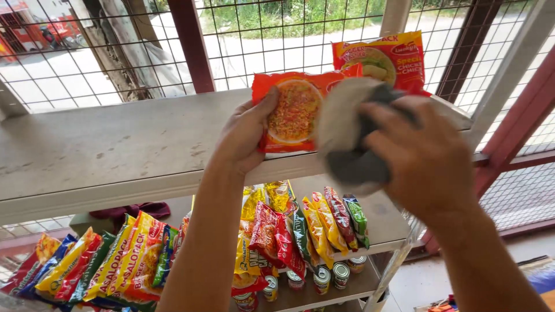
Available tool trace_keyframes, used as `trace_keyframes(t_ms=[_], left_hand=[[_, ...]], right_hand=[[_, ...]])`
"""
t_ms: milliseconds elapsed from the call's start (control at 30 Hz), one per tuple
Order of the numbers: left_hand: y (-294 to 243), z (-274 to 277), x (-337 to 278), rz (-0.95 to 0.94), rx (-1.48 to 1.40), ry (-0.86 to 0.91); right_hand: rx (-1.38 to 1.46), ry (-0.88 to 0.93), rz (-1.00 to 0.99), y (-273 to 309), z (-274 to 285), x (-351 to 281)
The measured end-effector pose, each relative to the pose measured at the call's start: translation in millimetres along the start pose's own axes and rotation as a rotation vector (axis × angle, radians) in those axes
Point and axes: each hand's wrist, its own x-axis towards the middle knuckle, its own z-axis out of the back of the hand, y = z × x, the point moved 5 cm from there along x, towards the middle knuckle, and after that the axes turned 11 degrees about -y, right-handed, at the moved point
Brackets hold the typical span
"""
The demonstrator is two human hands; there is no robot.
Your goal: Wiping down packets of instant noodles with a cloth and organizing them on a shelf.
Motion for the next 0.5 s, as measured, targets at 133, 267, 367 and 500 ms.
trace_keyframes(t_ms=[133, 267, 367, 500], left_hand=[[-3.8, -2.9, -4.9, -0.007, 0.041, -0.052], [-0.5, -0.5, -1.1, -0.037, 0.094, -0.045], [5.7, 0.0, 1.4, -0.041, 0.114, -0.055], [-1.0, 1.4, -1.0, -0.035, 0.123, -0.139]], right_hand=[[-0.114, -0.136, -0.104, -37.9, -3.7, -9.9], [0.236, -0.309, -0.09, 12.9, 15.7, 36.8], [0.259, -0.219, 0.077, 48.3, 1.7, 42.6], [0.307, -0.043, 0.16, 36.3, -4.3, 23.7]])
